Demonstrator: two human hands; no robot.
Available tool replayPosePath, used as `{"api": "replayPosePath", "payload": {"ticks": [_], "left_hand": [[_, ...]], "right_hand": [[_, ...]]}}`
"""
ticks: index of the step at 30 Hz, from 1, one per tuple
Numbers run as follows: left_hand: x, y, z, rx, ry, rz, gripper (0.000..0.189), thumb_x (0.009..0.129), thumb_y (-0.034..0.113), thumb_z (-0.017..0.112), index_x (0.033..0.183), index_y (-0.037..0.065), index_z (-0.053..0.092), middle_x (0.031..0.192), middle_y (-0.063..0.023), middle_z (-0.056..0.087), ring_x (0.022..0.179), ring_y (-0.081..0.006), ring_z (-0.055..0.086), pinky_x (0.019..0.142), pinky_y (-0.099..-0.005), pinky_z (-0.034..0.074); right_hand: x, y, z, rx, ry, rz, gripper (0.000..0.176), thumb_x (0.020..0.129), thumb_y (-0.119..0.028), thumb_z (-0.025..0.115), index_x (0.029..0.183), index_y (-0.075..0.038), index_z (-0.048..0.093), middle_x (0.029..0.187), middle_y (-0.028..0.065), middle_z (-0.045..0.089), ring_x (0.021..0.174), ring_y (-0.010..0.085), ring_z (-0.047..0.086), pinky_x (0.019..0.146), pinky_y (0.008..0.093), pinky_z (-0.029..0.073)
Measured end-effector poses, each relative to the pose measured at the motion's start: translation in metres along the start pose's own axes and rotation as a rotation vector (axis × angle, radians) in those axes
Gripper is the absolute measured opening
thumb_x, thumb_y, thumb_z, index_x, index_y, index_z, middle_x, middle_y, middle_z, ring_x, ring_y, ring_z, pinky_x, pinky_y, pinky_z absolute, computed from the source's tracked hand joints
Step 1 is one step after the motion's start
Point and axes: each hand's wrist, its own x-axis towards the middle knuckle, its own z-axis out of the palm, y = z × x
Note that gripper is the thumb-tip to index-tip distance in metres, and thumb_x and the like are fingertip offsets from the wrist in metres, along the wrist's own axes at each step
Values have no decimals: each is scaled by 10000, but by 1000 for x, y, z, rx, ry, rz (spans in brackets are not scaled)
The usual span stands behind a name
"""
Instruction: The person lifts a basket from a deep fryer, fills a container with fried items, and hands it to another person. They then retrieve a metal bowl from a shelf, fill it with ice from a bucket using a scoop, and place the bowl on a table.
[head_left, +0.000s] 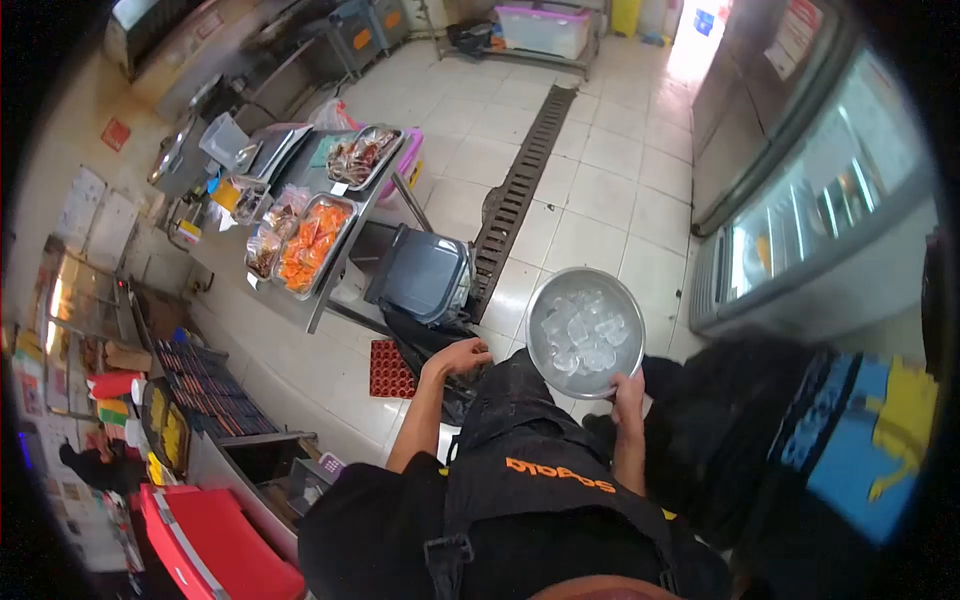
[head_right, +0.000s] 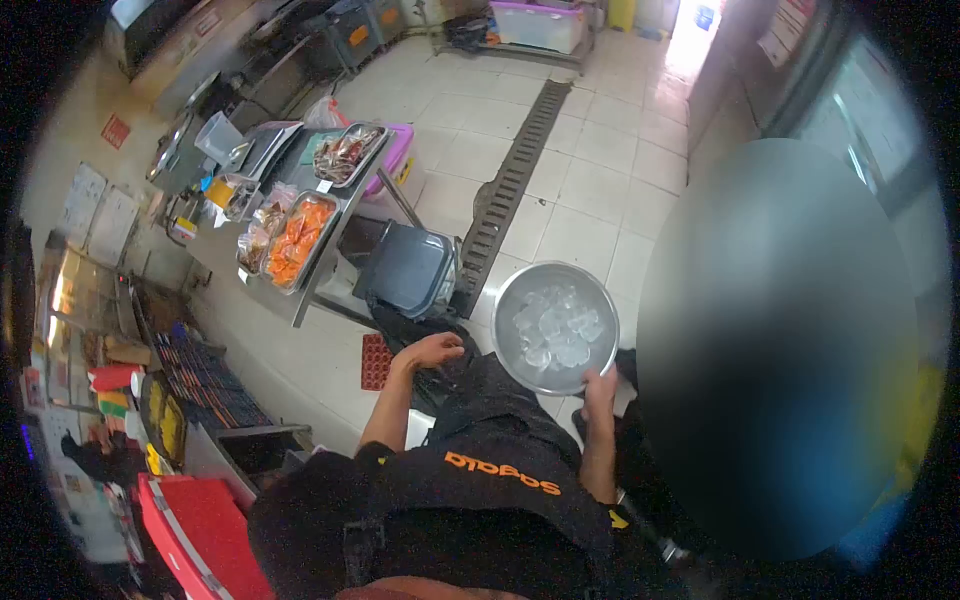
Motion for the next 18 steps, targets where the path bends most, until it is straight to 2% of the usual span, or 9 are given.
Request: {"api": "replayPosePath", "payload": {"ticks": [1, 5, 6, 7, 8, 9, 12, 15, 18], "left_hand": [[27, 1, -13, 24, 5, 31, 486, 834, 353, 561, 1173, 13, 488, 1080, -138, 574, 974, -222, 547, 822, -318, 437], [137, 15, -76, 149, 41, 121, 466, 831, 364, 549, 1144, 21, 513, 1058, -161, 584, 960, -242, 559, 817, -322, 436], [158, 31, -103, 272, 28, 155, 426, 832, 357, 539, 1090, 19, 547, 1042, -167, 589, 947, -249, 563, 800, -344, 439], [171, 63, -136, 275, -54, 41, 399, 822, 347, 531, 1034, 12, 574, 1000, -168, 602, 914, -257, 572, 784, -362, 442], [228, 37, -155, 359, 47, 198, 391, 803, 333, 537, 1012, 5, 580, 939, -167, 617, 868, -269, 580, 768, -367, 446], [241, 66, -193, 380, 41, 212, 501, 772, 410, 547, 1093, 26, 564, 1083, -210, 569, 1023, -340, 536, 865, -392, 421], [262, 143, -286, 46, 318, 370, 332, 767, 271, 567, 954, -3, 565, 903, -172, 616, 833, -289, 592, 715, -361, 466], [301, 168, -347, 19, 297, 314, 364, 788, 290, 560, 1020, 9, 549, 949, -153, 613, 857, -254, 589, 726, -338, 467], [331, 176, -392, -38, 217, 339, 425, 831, 345, 540, 1118, 32, 516, 1064, -154, 575, 968, -255, 552, 817, -337, 443]], "right_hand": [[16, -2, 7, 68, -2, -19, 473, 622, 7, 450, 1095, 10, 443, 796, 57, 509, 552, 125, 483, 415, 246, 414], [94, -33, 28, 155, 107, 34, 467, 616, 1, 474, 1082, -3, 454, 775, 58, 509, 527, 133, 479, 416, 244, 411], [124, -36, 31, 96, 137, -107, 444, 614, -6, 481, 1057, -11, 463, 771, 59, 511, 531, 138, 492, 423, 255, 418], [141, -52, 37, 53, 164, -81, 439, 614, -8, 483, 1053, -16, 463, 774, 58, 512, 530, 137, 491, 421, 255, 414], [158, -79, 53, 15, 179, -61, 434, 614, -11, 485, 1048, -21, 464, 778, 57, 513, 530, 137, 490, 419, 255, 410], [181, -98, 70, -21, 189, -42, 430, 614, -13, 487, 1043, -26, 464, 781, 56, 514, 529, 137, 489, 417, 256, 406], [251, -136, 102, 37, 249, -49, 372, 615, -16, 498, 984, -54, 463, 746, 30, 503, 496, 117, 459, 395, 229, 360], [326, -159, 126, 57, 139, -39, 580, 629, 20, 468, 1203, -13, 386, 1018, 116, 499, 869, 231, 534, 669, 346, 488], [403, -184, 147, 60, 98, -12, 594, 626, 4, 472, 1212, -8, 375, 1063, 135, 489, 891, 241, 531, 647, 336, 497]]}}
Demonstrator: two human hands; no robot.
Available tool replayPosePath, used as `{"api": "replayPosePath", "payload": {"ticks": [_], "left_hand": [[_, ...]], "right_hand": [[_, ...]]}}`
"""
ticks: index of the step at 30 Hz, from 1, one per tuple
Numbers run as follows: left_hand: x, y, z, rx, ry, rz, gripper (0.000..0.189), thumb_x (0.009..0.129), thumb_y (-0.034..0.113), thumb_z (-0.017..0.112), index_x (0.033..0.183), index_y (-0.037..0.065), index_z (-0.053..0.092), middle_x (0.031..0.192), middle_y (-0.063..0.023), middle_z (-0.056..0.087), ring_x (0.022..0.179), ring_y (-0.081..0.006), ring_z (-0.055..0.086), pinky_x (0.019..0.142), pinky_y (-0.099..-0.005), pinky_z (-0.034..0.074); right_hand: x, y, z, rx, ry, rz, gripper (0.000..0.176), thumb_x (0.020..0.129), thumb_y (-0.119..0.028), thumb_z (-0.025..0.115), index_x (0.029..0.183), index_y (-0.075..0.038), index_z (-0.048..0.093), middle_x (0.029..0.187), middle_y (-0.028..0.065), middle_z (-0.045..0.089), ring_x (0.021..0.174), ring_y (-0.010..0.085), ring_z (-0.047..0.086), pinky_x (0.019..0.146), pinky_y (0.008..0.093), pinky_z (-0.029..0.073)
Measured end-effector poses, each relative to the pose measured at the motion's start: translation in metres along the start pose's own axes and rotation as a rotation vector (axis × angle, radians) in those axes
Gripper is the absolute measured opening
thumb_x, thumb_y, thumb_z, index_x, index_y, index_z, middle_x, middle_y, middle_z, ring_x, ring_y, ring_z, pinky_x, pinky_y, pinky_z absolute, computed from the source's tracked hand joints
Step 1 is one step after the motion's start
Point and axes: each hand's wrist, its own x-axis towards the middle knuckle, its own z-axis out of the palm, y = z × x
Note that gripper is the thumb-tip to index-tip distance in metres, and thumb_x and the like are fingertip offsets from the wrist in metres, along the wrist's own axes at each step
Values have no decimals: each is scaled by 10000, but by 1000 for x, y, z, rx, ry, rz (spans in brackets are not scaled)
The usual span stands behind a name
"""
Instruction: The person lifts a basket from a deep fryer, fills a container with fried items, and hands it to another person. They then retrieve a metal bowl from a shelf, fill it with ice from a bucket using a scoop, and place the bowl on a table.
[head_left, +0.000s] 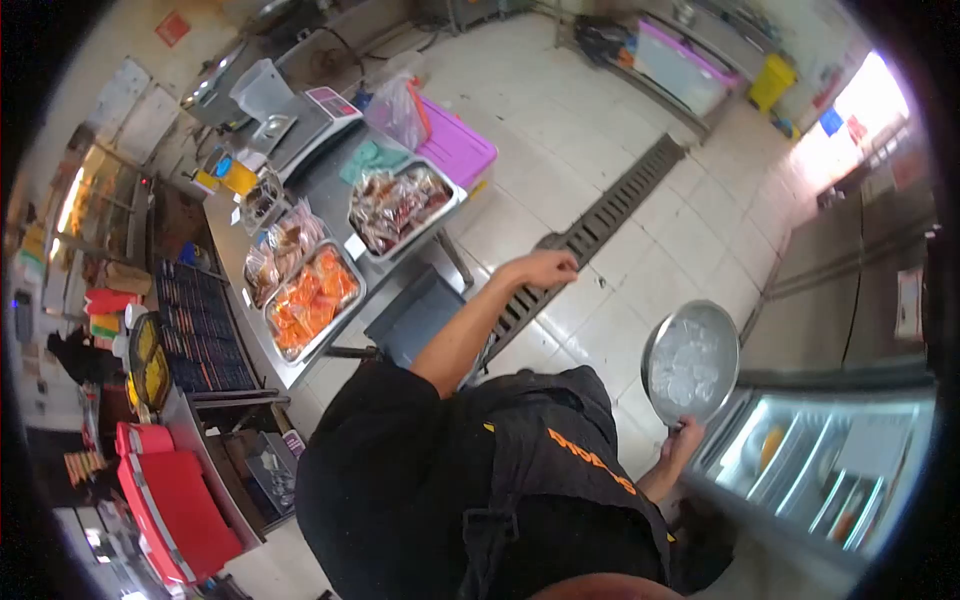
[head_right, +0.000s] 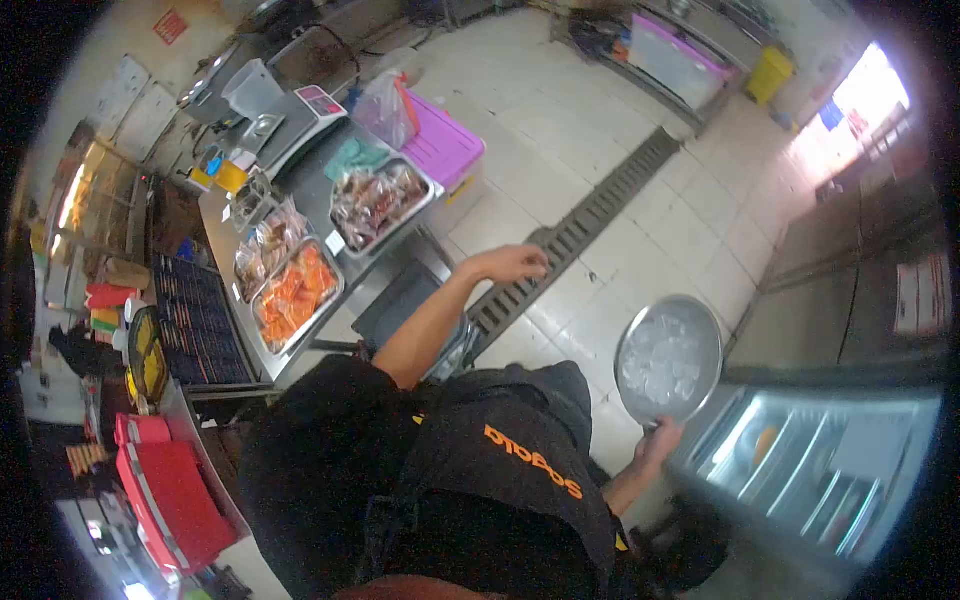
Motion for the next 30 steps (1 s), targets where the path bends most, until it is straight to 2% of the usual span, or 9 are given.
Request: {"api": "replayPosePath", "payload": {"ticks": [1, 4, 7, 10, 11, 19, 25, 28, 30], "left_hand": [[13, -12, -6, -137, 31, 3, 415, 814, 322, 570, 1085, 10, 531, 990, -141, 609, 908, -228, 575, 787, -324, 453], [44, -40, -36, -114, 94, -34, 454, 815, 352, 562, 1117, 15, 520, 1028, -158, 592, 950, -242, 560, 826, -327, 435], [71, -70, -79, -79, 206, -164, 472, 816, 373, 551, 1128, 20, 516, 1033, -159, 590, 963, -249, 555, 838, -339, 428], [95, -98, -116, -84, 346, -307, 479, 817, 387, 542, 1139, 34, 513, 1036, -154, 590, 968, -251, 553, 842, -347, 424], [103, -112, -127, -68, 398, -352, 479, 817, 391, 541, 1141, 39, 512, 1036, -153, 590, 968, -252, 553, 840, -347, 423], [146, -96, -201, -286, 788, -559, 463, 832, 380, 556, 1152, 49, 514, 1071, -144, 561, 1003, -236, 520, 847, -341, 411], [185, -140, -196, -391, 860, -719, 450, 826, 381, 566, 1138, 59, 538, 1065, -141, 567, 975, -235, 532, 830, -342, 421], [225, -139, -232, -482, 876, -800, 501, 803, 399, 575, 1124, 18, 523, 1008, -138, 596, 908, -224, 559, 806, -320, 423], [254, -179, -261, -412, 802, -823, 505, 795, 410, 572, 1112, 20, 528, 987, -145, 601, 888, -227, 568, 791, -327, 429]], "right_hand": [[25, -5, 19, 11, -14, -22, 597, 624, -1, 474, 1212, -4, 372, 1075, 143, 484, 890, 248, 533, 643, 339, 501], [83, -38, 86, -23, 8, -32, 607, 617, -13, 479, 1212, 16, 366, 1126, 174, 464, 894, 270, 535, 662, 352, 513], [160, -59, 142, -51, -124, 11, 560, 615, -17, 483, 1166, 21, 394, 1069, 162, 481, 876, 261, 537, 606, 351, 517], [249, -71, 206, -147, -154, 10, 486, 615, -23, 483, 1097, 21, 429, 974, 139, 503, 770, 228, 536, 555, 355, 516], [260, -90, 243, -125, -220, -29, 408, 619, -29, 481, 1024, 12, 457, 858, 93, 501, 663, 185, 504, 532, 366, 517], [450, -166, 451, -236, -474, 28, 384, 617, -13, 493, 1000, -27, 476, 789, 33, 491, 566, 112, 437, 465, 213, 351], [490, -220, 600, -274, -701, 80, 379, 618, 9, 490, 994, -30, 480, 820, 30, 511, 637, 103, 473, 514, 219, 395], [551, -197, 662, -211, -673, 111, 406, 626, 15, 487, 1030, -19, 479, 891, 57, 534, 695, 126, 517, 556, 229, 437], [580, -191, 700, -215, -698, 143, 441, 629, 14, 490, 1069, -7, 470, 948, 80, 538, 748, 156, 539, 592, 249, 459]]}}
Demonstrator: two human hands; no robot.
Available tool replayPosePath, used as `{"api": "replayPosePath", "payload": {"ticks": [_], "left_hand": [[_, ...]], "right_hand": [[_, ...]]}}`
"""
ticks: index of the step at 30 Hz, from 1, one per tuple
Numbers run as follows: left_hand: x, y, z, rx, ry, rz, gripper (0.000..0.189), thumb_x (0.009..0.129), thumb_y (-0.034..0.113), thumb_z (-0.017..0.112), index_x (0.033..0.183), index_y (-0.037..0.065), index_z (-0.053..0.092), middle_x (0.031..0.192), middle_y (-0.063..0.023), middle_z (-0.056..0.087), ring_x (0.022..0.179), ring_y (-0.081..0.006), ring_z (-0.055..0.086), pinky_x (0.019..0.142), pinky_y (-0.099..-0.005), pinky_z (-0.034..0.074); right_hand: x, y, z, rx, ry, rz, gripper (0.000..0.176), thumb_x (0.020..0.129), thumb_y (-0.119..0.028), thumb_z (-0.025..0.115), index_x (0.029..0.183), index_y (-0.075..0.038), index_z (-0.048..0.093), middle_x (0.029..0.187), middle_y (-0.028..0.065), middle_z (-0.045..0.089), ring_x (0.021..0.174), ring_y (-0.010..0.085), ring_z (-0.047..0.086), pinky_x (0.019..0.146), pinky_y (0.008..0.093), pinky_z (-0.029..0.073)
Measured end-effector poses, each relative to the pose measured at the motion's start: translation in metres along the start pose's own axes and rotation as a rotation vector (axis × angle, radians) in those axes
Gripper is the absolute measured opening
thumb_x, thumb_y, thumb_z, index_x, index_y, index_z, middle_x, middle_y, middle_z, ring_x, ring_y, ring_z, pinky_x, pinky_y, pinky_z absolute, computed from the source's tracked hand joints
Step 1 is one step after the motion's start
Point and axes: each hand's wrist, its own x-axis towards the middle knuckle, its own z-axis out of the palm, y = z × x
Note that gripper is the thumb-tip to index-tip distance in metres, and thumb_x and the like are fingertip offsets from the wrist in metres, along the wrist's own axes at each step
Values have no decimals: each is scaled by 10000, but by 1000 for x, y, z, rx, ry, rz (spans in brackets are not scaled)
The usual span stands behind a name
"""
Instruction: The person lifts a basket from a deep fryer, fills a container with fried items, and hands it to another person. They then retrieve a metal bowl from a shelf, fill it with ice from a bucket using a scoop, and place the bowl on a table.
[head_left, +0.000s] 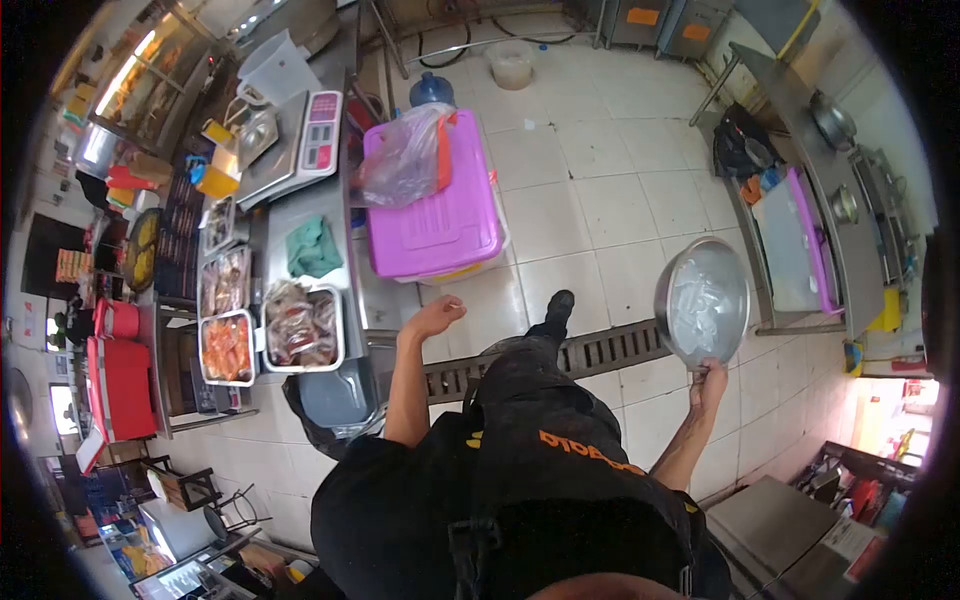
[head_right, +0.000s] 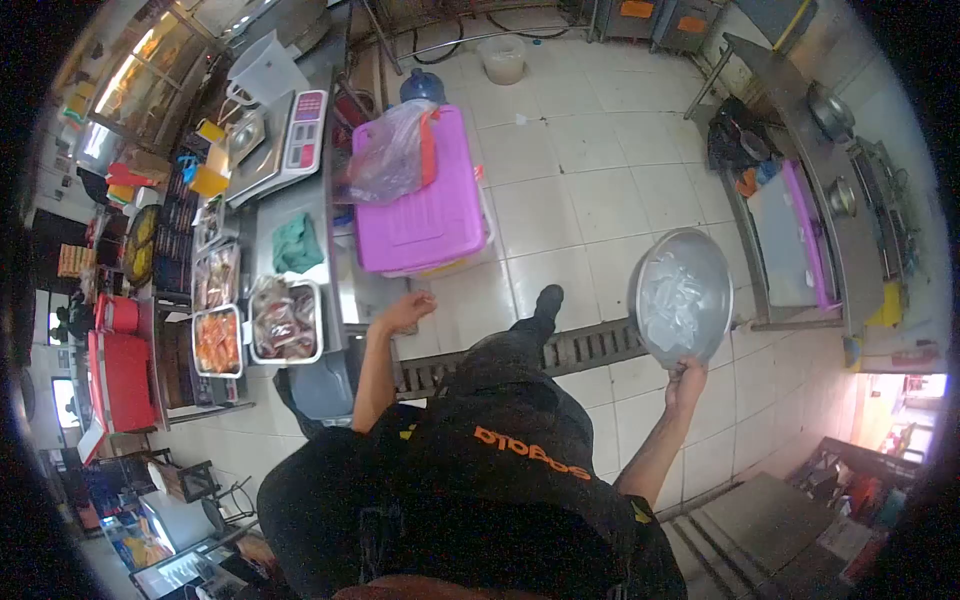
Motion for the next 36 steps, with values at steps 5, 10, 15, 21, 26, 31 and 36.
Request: {"api": "replayPosePath", "payload": {"ticks": [5, 10, 15, 21, 26, 31, 36], "left_hand": [[141, 104, -26, 182, 49, 150, 491, 785, 406, 566, 1105, 36, 532, 978, -185, 596, 873, -282, 581, 779, -362, 439], [265, 251, -50, 205, 108, 306, 463, 803, 394, 551, 1110, 48, 532, 1005, -179, 593, 925, -307, 569, 821, -357, 430], [349, 360, -47, 196, -1, 339, 453, 815, 403, 540, 1112, 61, 534, 1037, -150, 591, 970, -282, 557, 848, -342, 421], [464, 444, -25, 142, -99, 415, 494, 813, 376, 574, 1195, 79, 476, 1077, -159, 570, 993, -242, 544, 860, -343, 411], [529, 519, -4, 105, 16, 164, 772, 830, 352, 562, 1398, 109, 100, 1117, -179, 547, 965, -261, 562, 815, -349, 439], [589, 589, 18, -299, 180, 173, 897, 842, 323, 567, 1387, 128, -118, 1224, -213, 453, 962, -275, 555, 783, -370, 463], [633, 619, 19, -521, 306, 113, 885, 866, 260, 538, 1369, 132, -180, 1218, -232, 448, 929, -284, 574, 734, -361, 478]], "right_hand": [[97, -51, 29, -56, 53, 26, 509, 631, 14, 492, 1137, 13, 449, 1027, 113, 537, 849, 208, 557, 662, 295, 488], [165, -109, 67, -15, 114, -76, 455, 643, 11, 500, 1096, 8, 452, 937, 74, 533, 724, 146, 542, 569, 241, 454], [259, -124, 45, 126, 181, -86, 419, 640, 18, 506, 1057, 13, 462, 969, 93, 543, 751, 172, 564, 604, 256, 487], [373, -164, 65, 196, 411, -119, 207, 687, -16, 487, 893, -10, 500, 775, 75, 535, 608, 195, 542, 534, 283, 477], [477, -234, 77, 38, 360, -72, 203, 690, 2, 485, 888, -43, 492, 609, -3, 446, 448, 90, 406, 360, 224, 321], [589, -305, 100, 156, 337, -105, 228, 681, 14, 493, 907, -15, 477, 595, -5, 433, 399, 88, 357, 339, 216, 283], [700, -363, 99, 105, 311, -99, 328, 687, 8, 470, 1014, 7, 436, 681, 53, 478, 459, 136, 454, 372, 240, 382]]}}
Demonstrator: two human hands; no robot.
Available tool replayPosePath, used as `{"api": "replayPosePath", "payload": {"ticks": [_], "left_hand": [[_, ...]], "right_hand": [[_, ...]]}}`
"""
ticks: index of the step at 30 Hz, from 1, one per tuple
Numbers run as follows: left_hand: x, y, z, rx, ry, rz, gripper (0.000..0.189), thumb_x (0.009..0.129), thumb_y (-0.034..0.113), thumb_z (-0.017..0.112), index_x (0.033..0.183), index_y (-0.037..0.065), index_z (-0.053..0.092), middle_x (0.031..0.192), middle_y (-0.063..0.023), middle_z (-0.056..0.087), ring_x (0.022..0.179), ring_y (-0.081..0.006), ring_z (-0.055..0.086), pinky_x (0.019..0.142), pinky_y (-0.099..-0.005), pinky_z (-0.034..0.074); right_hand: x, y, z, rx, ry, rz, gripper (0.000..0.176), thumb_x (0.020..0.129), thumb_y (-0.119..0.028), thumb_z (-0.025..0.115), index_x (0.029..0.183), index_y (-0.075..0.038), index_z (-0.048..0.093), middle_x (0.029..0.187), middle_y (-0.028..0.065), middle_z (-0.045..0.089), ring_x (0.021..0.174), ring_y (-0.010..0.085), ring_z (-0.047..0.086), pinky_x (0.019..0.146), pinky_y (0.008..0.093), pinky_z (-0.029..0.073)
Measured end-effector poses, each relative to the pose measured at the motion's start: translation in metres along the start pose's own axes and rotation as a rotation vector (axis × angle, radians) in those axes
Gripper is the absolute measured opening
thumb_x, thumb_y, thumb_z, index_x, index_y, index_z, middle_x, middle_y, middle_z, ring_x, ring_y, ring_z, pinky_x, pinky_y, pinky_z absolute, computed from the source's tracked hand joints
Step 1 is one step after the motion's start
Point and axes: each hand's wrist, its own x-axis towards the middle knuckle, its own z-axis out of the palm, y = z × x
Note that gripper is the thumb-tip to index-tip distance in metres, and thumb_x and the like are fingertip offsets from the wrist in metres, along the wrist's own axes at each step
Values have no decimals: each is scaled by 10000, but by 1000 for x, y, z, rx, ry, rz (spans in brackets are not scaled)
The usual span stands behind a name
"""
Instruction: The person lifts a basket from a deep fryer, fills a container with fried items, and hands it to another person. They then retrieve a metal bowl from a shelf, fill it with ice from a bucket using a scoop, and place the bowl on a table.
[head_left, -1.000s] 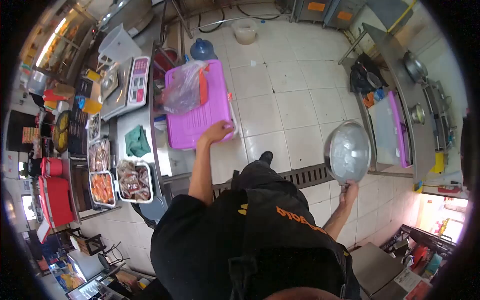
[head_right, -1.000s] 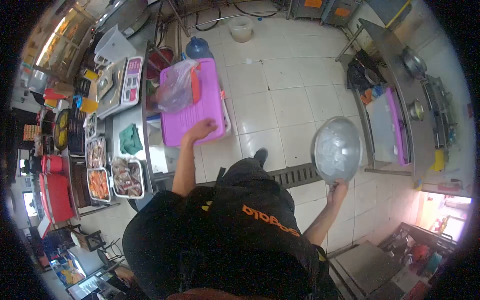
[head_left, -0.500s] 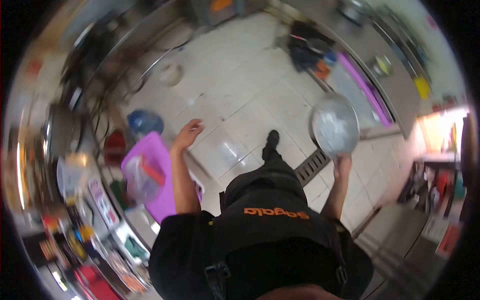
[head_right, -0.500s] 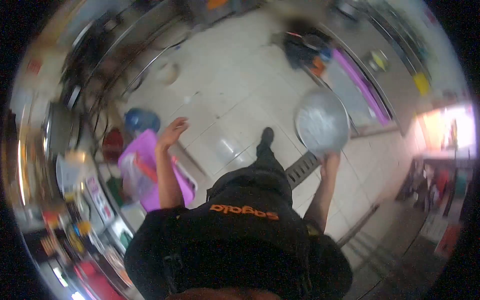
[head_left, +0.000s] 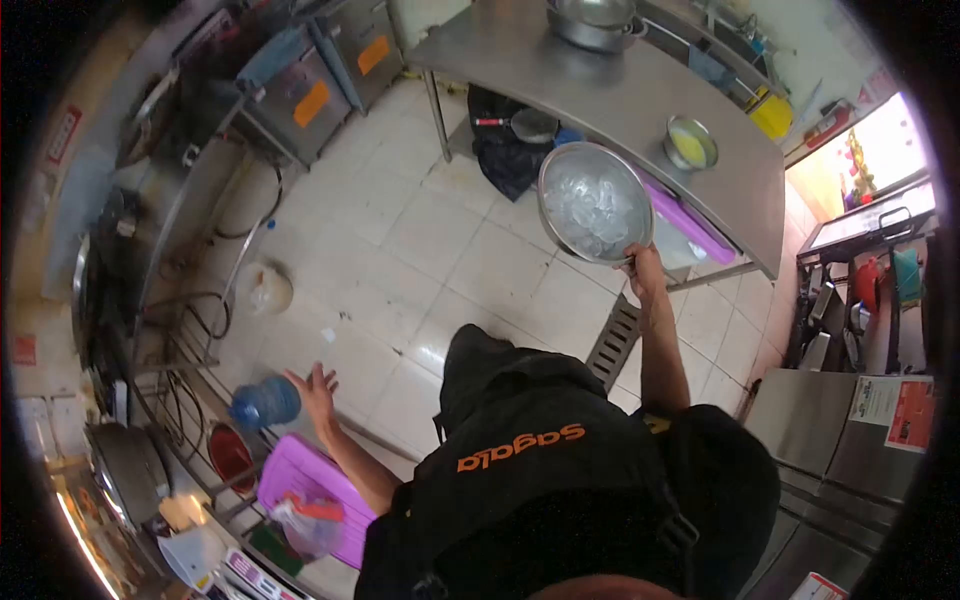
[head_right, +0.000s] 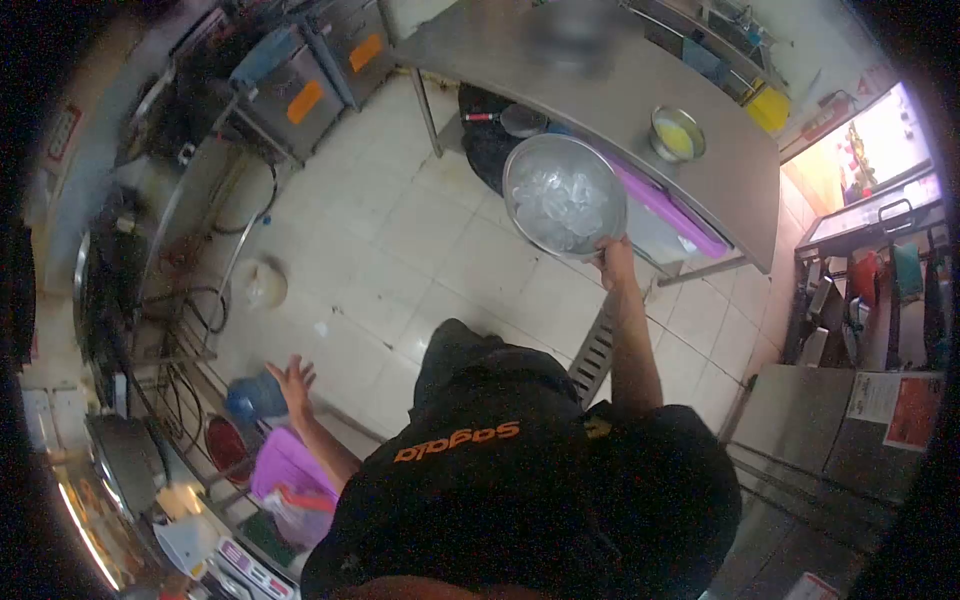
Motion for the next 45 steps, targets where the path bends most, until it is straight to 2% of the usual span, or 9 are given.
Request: {"api": "replayPosePath", "payload": {"ticks": [2, 8, 11, 17, 23, 29, 36, 40, 45], "left_hand": [[33, -8, 11, -149, 41, -36, 875, 870, 252, 527, 1369, 134, -182, 1218, -215, 457, 918, -279, 578, 738, -363, 478], [134, 31, 92, -160, 21, -157, 866, 854, 200, 514, 1371, 120, -177, 1202, -174, 486, 970, -292, 559, 778, -371, 471], [201, 60, 112, -205, -34, -33, 875, 840, 183, 537, 1380, 116, -149, 1194, -163, 486, 988, -292, 548, 798, -372, 464], [304, 178, 183, -95, -72, 57, 786, 839, 188, 531, 1405, 103, -7, 1260, -138, 424, 988, -287, 541, 829, -373, 455], [350, 340, 257, -17, 87, 485, 712, 880, 205, 505, 1402, 106, 31, 1251, -115, 445, 849, -228, 541, 821, -334, 458], [414, 382, 323, -318, 95, 787, 664, 906, 175, 465, 1393, 106, 19, 1116, -134, 551, 788, -181, 530, 738, -334, 465], [499, 403, 389, -303, 305, 477, 530, 879, 167, 510, 1331, 70, 250, 1108, -109, 516, 810, -203, 516, 704, -335, 453], [519, 381, 382, -50, 333, 527, 452, 835, 211, 584, 1237, 71, 431, 1295, -76, 323, 941, -243, 492, 806, -378, 433], [514, 371, 366, -275, 436, 317, 587, 808, 178, 615, 1304, 91, 314, 1073, -159, 520, 877, -231, 513, 801, -347, 436]], "right_hand": [[45, -18, 12, -18, -127, 10, 410, 692, 1, 458, 1093, 24, 377, 806, 118, 519, 562, 179, 534, 447, 268, 514], [164, -53, 88, -202, -98, -46, 305, 699, -2, 446, 997, 62, 444, 770, 117, 518, 541, 190, 551, 467, 315, 531], [220, -53, 128, -77, -19, 5, 302, 677, 18, 478, 979, 21, 469, 681, 37, 470, 462, 109, 453, 351, 215, 379], [295, -53, 202, -13, 36, 2, 386, 691, 9, 469, 1062, 80, 390, 763, 140, 517, 523, 211, 556, 427, 307, 509], [371, -68, 254, 1, -44, 48, 432, 700, 10, 451, 1116, 87, 367, 760, 148, 542, 490, 196, 544, 369, 270, 446], [480, -77, 294, -79, -90, 2, 301, 698, 12, 464, 997, 41, 455, 693, 88, 520, 562, 194, 575, 462, 304, 523], [619, -102, 383, 31, 80, -48, 335, 706, 14, 463, 1039, 46, 462, 765, 129, 561, 588, 225, 588, 471, 313, 520], [765, -34, 378, -1110, -254, -396, 340, 726, 6, 466, 1060, 63, 490, 878, 198, 575, 633, 281, 605, 505, 329, 539], [759, -140, 456, 117, 169, -24, 300, 761, -29, 478, 1041, 72, 514, 942, 225, 569, 660, 306, 613, 529, 353, 557]]}}
